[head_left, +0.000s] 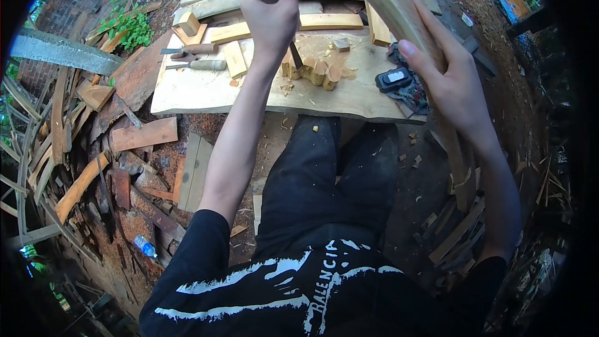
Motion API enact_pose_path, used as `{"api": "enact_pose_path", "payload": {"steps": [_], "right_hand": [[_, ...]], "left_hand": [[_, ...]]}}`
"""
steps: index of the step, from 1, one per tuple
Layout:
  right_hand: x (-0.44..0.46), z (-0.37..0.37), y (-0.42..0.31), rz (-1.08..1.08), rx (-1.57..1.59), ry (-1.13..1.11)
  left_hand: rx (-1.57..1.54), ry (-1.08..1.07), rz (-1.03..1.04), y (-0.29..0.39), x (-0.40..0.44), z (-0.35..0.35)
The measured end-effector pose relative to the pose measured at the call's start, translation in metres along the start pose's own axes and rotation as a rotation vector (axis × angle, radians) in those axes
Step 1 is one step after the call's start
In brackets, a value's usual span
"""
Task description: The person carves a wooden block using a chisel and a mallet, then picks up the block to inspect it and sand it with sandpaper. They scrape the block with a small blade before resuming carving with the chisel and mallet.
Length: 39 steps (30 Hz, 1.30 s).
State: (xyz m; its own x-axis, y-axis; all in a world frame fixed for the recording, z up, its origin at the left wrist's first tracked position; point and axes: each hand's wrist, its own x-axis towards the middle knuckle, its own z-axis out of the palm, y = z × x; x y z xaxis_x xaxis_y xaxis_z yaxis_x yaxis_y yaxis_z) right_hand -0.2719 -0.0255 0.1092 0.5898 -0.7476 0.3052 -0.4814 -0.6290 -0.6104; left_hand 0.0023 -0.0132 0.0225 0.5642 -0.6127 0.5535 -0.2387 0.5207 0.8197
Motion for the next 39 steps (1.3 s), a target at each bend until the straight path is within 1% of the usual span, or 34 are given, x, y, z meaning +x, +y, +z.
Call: {"api": "enact_pose_path", "payload": {"steps": [7, 9, 11, 12, 14, 18, 19, 20, 21, 22, 23, 25, 26, 27, 28, 29, 30, 31, 32, 33, 34, 35, 36, 39], "right_hand": [[-0.003, 0.001, 0.003, 0.011, 0.015, 0.017], [-0.004, -0.001, -0.001, 0.084, 0.04, -0.041], [-0.005, 0.002, 0.003, 0.058, 0.037, -0.021], [-0.005, 0.003, 0.005, 0.027, 0.03, -0.006], [-0.005, 0.002, 0.005, 0.031, 0.037, -0.008], [-0.002, 0.0, 0.007, 0.029, 0.03, 0.012], [0.001, -0.005, 0.004, 0.03, 0.031, 0.014], [0.005, -0.017, -0.001, 0.099, 0.067, -0.023], [0.01, -0.028, -0.009, 0.168, 0.103, -0.06], [0.014, -0.039, -0.019, 0.169, 0.104, -0.061], [0.019, -0.05, -0.033, 0.13, 0.138, 0.003], [0.025, -0.064, -0.051, 0.047, 0.203, 0.132], [0.032, -0.071, -0.002, 0.035, 0.381, 0.132], [0.027, -0.046, -0.002, 0.029, 0.383, 0.133], [0.02, -0.015, -0.01, -0.08, 0.268, 0.103], [0.017, 0.0, -0.018, -0.186, 0.151, 0.076], [0.018, 0.0, -0.022, -0.188, 0.15, 0.083], [0.018, -0.001, -0.026, -0.185, 0.064, -0.072], [0.021, -0.002, -0.028, -0.184, -0.024, -0.224], [0.026, -0.01, -0.032, -0.189, -0.031, -0.216], [0.032, -0.018, -0.037, -0.177, -0.012, -0.093], [0.033, -0.022, -0.04, -0.158, 0.01, 0.025], [0.032, -0.024, -0.04, -0.153, 0.012, 0.018], [0.031, -0.036, -0.041, -0.063, 0.284, 0.116]], "left_hand": [[0.026, 0.122, 0.04, -0.007, 0.006, -0.001], [0.077, 0.126, 0.063, -0.006, 0.008, -0.002], [0.035, 0.153, -0.038, -0.001, 0.006, -0.002], [0.035, 0.148, -0.036, -0.002, 0.007, -0.001], [0.067, 0.157, 0.027, -0.003, 0.007, 0.001], [0.115, 0.188, 0.073, -0.01, 0.008, 0.003], [0.164, 0.194, 0.128, -0.016, 0.01, 0.003], [0.214, 0.2, 0.182, -0.021, 0.01, 0.003], [0.216, 0.199, 0.181, -0.022, 0.009, 0.003], [0.221, 0.191, 0.145, -0.021, 0.008, 0.004], [0.226, 0.184, 0.11, -0.019, 0.006, 0.005], [0.239, 0.176, 0.119, -0.014, 0.001, 0.008], [0.251, 0.17, 0.127, -0.011, 0.001, 0.011], [0.252, 0.172, 0.133, -0.011, 0.001, 0.011], [0.265, 0.164, 0.125, -0.014, 0.001, 0.011], [0.276, 0.154, 0.117, -0.014, 0.001, 0.013], [0.293, 0.156, 0.305, -0.01, 0.0, 0.017], [0.291, 0.153, 0.309, -0.005, -0.005, 0.018], [0.219, 0.145, 0.24, -0.001, -0.006, 0.017], [0.144, 0.14, 0.171, 0.0, -0.005, 0.018], [0.251, 0.126, 0.103, -0.003, -0.006, 0.013], [0.273, 0.14, 0.17, -0.008, -0.008, 0.014], [0.302, 0.138, 0.182, -0.009, -0.011, 0.014], [0.325, 0.141, 0.196, -0.01, -0.008, 0.019]]}}
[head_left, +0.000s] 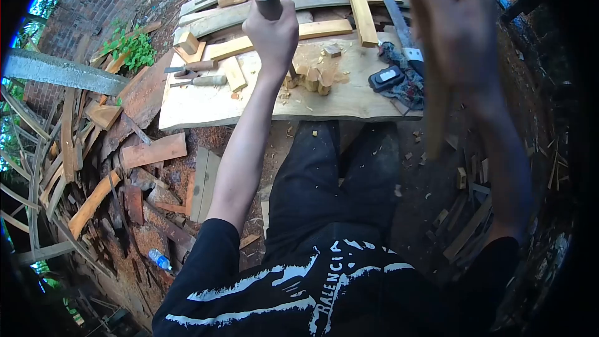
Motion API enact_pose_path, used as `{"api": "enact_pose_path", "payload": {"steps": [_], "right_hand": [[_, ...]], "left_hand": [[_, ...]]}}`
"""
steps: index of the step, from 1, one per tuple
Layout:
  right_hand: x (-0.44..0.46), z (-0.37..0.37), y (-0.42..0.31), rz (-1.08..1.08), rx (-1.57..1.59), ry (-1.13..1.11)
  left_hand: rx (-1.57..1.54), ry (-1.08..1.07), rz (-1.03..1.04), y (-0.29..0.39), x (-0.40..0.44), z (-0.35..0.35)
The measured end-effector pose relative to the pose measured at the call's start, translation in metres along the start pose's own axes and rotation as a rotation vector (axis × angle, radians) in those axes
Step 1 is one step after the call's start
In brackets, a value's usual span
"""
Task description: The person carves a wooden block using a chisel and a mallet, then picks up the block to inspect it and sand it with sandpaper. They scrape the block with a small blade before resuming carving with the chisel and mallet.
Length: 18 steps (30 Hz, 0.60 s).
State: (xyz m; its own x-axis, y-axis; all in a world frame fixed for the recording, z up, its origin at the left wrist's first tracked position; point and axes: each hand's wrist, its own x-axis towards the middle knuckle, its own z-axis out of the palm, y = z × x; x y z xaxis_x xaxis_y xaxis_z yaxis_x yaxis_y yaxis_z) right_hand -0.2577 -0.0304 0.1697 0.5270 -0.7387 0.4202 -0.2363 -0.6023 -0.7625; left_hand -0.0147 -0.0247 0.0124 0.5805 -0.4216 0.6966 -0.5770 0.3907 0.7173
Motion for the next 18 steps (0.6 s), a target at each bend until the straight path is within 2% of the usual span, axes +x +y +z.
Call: {"api": "enact_pose_path", "payload": {"steps": [2, 4, 5, 7, 8, 9, 13, 14, 15, 16, 18], "right_hand": [[-0.017, 0.039, 0.035, -0.18, -0.18, -0.048], [-0.021, 0.041, 0.034, -0.198, -0.295, -0.167], [-0.017, 0.031, 0.033, -0.204, -0.294, -0.166], [-0.005, 0.008, 0.009, -0.027, -0.27, -0.115], [-0.011, 0.011, 0.012, -0.012, -0.267, -0.123], [-0.015, 0.014, 0.017, -0.018, -0.264, -0.154], [-0.033, 0.032, 0.034, -0.06, -0.24, -0.276], [-0.036, 0.032, 0.035, -0.073, -0.233, -0.302], [-0.034, 0.026, 0.025, 0.007, -0.275, -0.356], [-0.029, 0.016, 0.015, 0.006, -0.275, -0.352], [-0.019, -0.001, -0.004, -0.071, -0.356, -0.136]], "left_hand": [[0.018, 0.003, -0.008, -0.002, 0.0, -0.002], [-0.123, 0.047, 0.024, -0.001, 0.005, 0.001], [-0.051, 0.051, 0.009, -0.001, 0.005, -0.001], [0.016, 0.035, 0.022, 0.0, 0.002, 0.001], [0.076, 0.011, 0.033, 0.001, -0.002, 0.0], [0.031, -0.012, -0.027, 0.008, -0.004, 0.001], [0.005, -0.022, -0.049, 0.001, -0.005, -0.001], [-0.019, -0.001, 0.031, -0.001, -0.005, 0.0], [-0.042, 0.021, 0.111, -0.001, -0.005, 0.001], [-0.043, 0.019, 0.114, 0.0, -0.003, 0.002], [0.034, 0.026, 0.078, 0.003, -0.006, 0.003]]}}
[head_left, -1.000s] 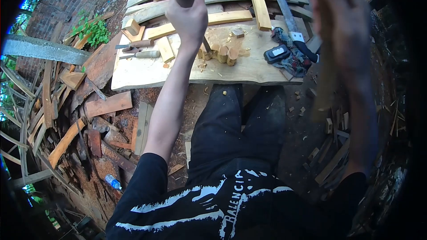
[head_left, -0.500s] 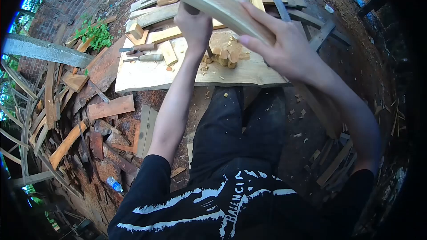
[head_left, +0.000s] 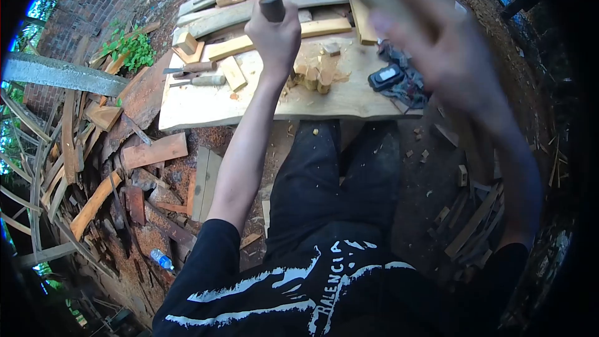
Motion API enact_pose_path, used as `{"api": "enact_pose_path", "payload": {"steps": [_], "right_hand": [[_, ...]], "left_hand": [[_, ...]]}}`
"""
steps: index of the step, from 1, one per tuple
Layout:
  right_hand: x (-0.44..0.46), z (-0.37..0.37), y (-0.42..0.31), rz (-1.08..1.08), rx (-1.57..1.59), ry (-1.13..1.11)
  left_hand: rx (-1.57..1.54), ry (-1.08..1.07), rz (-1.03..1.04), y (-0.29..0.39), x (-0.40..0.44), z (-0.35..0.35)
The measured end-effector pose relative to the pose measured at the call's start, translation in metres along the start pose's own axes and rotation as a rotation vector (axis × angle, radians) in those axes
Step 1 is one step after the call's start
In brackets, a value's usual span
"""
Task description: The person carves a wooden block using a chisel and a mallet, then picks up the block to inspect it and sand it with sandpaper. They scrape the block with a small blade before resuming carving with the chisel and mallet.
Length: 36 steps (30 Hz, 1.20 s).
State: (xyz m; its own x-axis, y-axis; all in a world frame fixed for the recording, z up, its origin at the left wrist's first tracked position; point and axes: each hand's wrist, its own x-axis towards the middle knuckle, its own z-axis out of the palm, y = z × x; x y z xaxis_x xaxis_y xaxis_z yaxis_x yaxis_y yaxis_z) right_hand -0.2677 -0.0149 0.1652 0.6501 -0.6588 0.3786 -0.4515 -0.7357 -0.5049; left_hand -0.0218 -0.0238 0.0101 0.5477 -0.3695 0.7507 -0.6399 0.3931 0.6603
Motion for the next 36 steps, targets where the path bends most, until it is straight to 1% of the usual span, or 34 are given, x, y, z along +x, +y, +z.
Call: {"api": "enact_pose_path", "payload": {"steps": [1, 2, 4, 6, 7, 8, 10, 11, 13, 14, 16, 18, 20, 21, 23, 24, 26, 27, 28, 29, 30, 31, 32, 33, 34, 36], "right_hand": [[0.005, -0.005, 0.002, 0.006, 0.167, 0.164], [0.003, -0.004, 0.008, 0.012, 0.163, 0.161], [-0.009, -0.001, 0.03, 0.046, -0.096, 0.055], [-0.021, 0.014, 0.047, 0.074, -0.35, -0.048], [-0.018, 0.044, 0.035, -0.187, -0.012, 0.028], [-0.023, 0.046, 0.032, -0.082, 0.006, -0.036], [-0.011, 0.013, 0.015, 0.003, 0.013, -0.054], [-0.004, -0.007, 0.01, 0.007, 0.013, -0.06], [0.002, -0.042, 0.009, 0.173, 0.004, 0.167], [0.001, -0.042, 0.009, 0.178, 0.001, 0.17], [-0.004, -0.033, 0.006, 0.048, 0.438, 0.414], [-0.023, 0.016, 0.016, -0.071, 0.037, 0.064], [-0.025, 0.024, 0.024, -0.036, -0.045, -0.16], [-0.018, 0.02, 0.022, -0.043, -0.045, -0.164], [-0.003, 0.0, 0.016, -0.074, 0.194, 0.192], [0.001, -0.015, 0.022, -0.068, 0.19, 0.193], [0.005, -0.042, 0.038, -0.087, 0.642, 0.049], [-0.003, -0.026, 0.032, -0.086, 0.36, 0.238], [-0.012, 0.0, 0.03, -0.077, 0.117, 0.103], [-0.018, 0.029, 0.033, -0.245, -0.002, 0.128], [-0.016, 0.043, 0.025, -0.418, -0.118, 0.146], [-0.012, 0.038, 0.023, -0.43, -0.111, 0.138], [-0.005, 0.025, 0.024, -0.349, -0.009, 0.116], [0.001, 0.01, 0.019, -0.257, 0.09, 0.089], [0.002, -0.008, 0.028, -0.245, 0.09, 0.082], [0.006, -0.045, 0.058, -0.057, 0.384, -0.065]], "left_hand": [[0.004, -0.021, -0.054, 0.006, -0.002, 0.0], [0.001, -0.023, -0.061, 0.007, -0.005, 0.001], [0.022, -0.041, -0.011, 0.006, -0.005, 0.002], [0.023, -0.039, -0.004, 0.003, -0.004, 0.003], [-0.015, -0.017, 0.057, 0.002, -0.004, 0.005], [-0.053, 0.003, 0.12, -0.001, -0.004, 0.008], [-0.015, -0.019, 0.087, 0.0, -0.004, 0.007], [0.016, -0.019, 0.073, 0.003, -0.006, 0.006], [0.055, -0.018, 0.063, 0.005, -0.008, 0.008], [0.05, -0.022, 0.063, 0.004, -0.008, 0.007], [0.055, -0.042, 0.043, 0.002, -0.008, 0.006], [0.064, -0.049, 0.053, 0.003, -0.011, 0.007], [0.034, -0.065, 0.107, 0.003, -0.013, 0.009], [0.039, -0.059, 0.107, 0.002, -0.012, 0.007], [0.073, -0.068, 0.045, 0.001, -0.014, 0.006], [0.086, -0.072, 0.018, 0.002, -0.014, 0.008], [0.087, -0.086, -0.001, 0.004, -0.014, 0.007], [0.076, -0.083, -0.006, 0.005, -0.013, 0.006], [0.065, -0.081, -0.008, 0.007, -0.012, 0.007], [0.066, -0.077, -0.005, 0.006, -0.012, 0.009], [0.097, -0.077, 0.14, 0.004, -0.012, 0.01], [0.135, -0.077, 0.284, 0.001, -0.012, 0.009], [0.143, -0.071, 0.283, -0.003, -0.011, 0.009], [0.103, -0.064, 0.157, 0.001, -0.01, 0.01], [0.058, -0.064, 0.028, 0.005, -0.012, 0.011], [0.046, -0.057, 0.033, 0.005, -0.013, 0.013]]}}
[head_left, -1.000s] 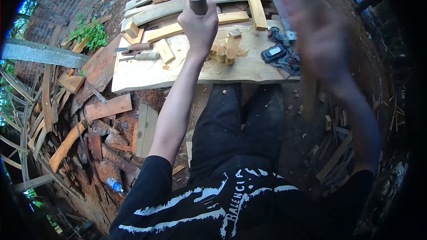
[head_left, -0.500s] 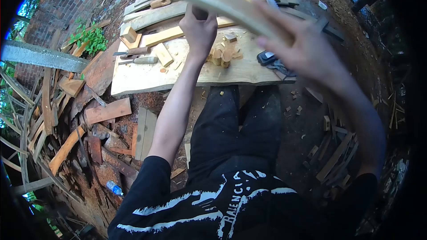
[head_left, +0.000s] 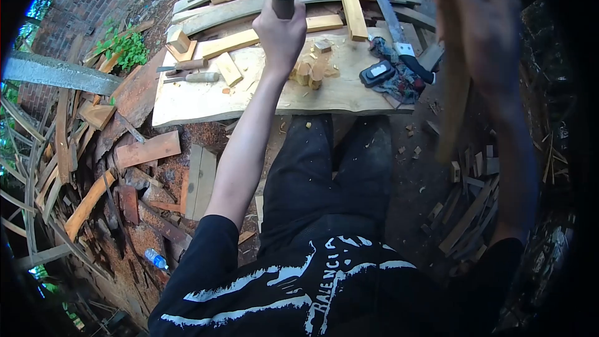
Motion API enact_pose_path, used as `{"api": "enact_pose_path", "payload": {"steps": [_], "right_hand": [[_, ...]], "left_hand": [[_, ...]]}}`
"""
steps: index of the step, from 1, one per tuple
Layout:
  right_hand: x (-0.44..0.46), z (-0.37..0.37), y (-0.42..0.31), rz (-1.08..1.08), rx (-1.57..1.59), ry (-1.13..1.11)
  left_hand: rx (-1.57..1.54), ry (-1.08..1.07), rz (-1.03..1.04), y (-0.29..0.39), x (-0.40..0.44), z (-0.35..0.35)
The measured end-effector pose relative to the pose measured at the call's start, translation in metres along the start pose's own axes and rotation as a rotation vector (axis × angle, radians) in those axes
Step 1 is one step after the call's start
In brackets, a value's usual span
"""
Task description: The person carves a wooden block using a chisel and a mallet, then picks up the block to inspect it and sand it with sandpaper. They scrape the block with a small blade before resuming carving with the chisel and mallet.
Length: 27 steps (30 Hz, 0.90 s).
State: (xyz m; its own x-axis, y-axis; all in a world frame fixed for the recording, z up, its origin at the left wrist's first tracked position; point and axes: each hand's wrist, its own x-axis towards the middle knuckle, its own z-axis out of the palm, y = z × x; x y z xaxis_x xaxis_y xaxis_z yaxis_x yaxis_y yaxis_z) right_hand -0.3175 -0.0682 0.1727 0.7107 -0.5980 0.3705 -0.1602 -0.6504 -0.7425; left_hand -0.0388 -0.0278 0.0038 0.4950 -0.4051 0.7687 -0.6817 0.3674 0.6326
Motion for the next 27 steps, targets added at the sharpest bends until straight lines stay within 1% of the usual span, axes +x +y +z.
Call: {"api": "enact_pose_path", "payload": {"steps": [1, 3, 4, 5, 6, 7, 8, 9, 10, 14, 15, 16, 17, 18, 20, 21, 23, 25, 26, 27], "right_hand": [[-0.001, 0.014, 0.003, -0.005, 0.002, -0.003], [-0.014, 0.073, 0.014, 0.001, -0.245, -0.009], [-0.018, 0.089, 0.005, 0.007, -0.372, -0.008], [-0.022, 0.08, -0.009, 0.107, -0.422, -0.122], [-0.015, 0.071, -0.018, 0.092, -0.421, -0.133], [-0.008, 0.063, -0.024, -0.024, -0.388, 0.024], [-0.004, 0.054, -0.03, -0.126, -0.352, 0.188], [-0.001, 0.044, -0.04, -0.137, -0.197, 0.296], [-0.005, 0.046, -0.036, -0.128, -0.202, 0.297], [-0.025, 0.083, 0.001, -0.042, -0.392, 0.011], [-0.027, 0.087, 0.002, -0.02, -0.441, -0.059], [-0.027, 0.086, 0.002, -0.04, -0.508, -0.041], [-0.025, 0.074, -0.002, 0.02, -0.408, -0.036], [-0.019, 0.058, -0.022, 0.098, -0.303, -0.032], [-0.016, 0.033, -0.044, 0.117, -0.225, 0.234], [-0.021, 0.028, -0.039, 0.131, -0.232, 0.238], [-0.028, 0.023, -0.019, 0.184, -0.068, 0.319], [-0.031, 0.076, -0.004, 0.086, -0.311, 0.024], [-0.035, 0.086, 0.0, 0.129, -0.315, -0.12], [-0.031, 0.08, -0.009, 0.204, -0.309, -0.149]], "left_hand": [[0.001, -0.002, -0.007, 0.0, -0.001, -0.001], [0.018, 0.006, 0.007, -0.002, 0.001, 0.0], [0.018, 0.007, 0.013, 0.0, 0.001, 0.001], [-0.011, -0.007, 0.019, 0.0, -0.001, 0.002], [-0.034, -0.016, 0.021, -0.001, -0.002, 0.001], [0.014, 0.025, 0.026, -0.004, 0.001, 0.005], [0.057, -0.006, 0.003, -0.008, -0.002, 0.004], [0.042, -0.004, -0.021, -0.007, -0.003, 0.004], [0.023, -0.003, -0.042, -0.005, -0.003, 0.004], [0.006, -0.003, -0.036, 0.0, -0.003, 0.003], [-0.045, -0.008, -0.049, 0.001, -0.006, 0.005], [-0.091, -0.006, -0.06, -0.001, -0.006, 0.005], [-0.032, -0.019, -0.043, -0.007, -0.004, 0.004], [-0.024, -0.021, -0.049, -0.01, -0.004, 0.001], [0.031, -0.017, -0.032, -0.009, -0.006, 0.003], [0.022, -0.003, -0.049, -0.009, -0.007, 0.005], [0.026, -0.009, -0.041, -0.006, -0.006, 0.003], [0.029, -0.016, -0.035, -0.002, -0.004, 0.001], [0.028, -0.022, -0.027, -0.004, -0.004, 0.001], [0.014, -0.004, -0.008, -0.007, -0.006, 0.001]]}}
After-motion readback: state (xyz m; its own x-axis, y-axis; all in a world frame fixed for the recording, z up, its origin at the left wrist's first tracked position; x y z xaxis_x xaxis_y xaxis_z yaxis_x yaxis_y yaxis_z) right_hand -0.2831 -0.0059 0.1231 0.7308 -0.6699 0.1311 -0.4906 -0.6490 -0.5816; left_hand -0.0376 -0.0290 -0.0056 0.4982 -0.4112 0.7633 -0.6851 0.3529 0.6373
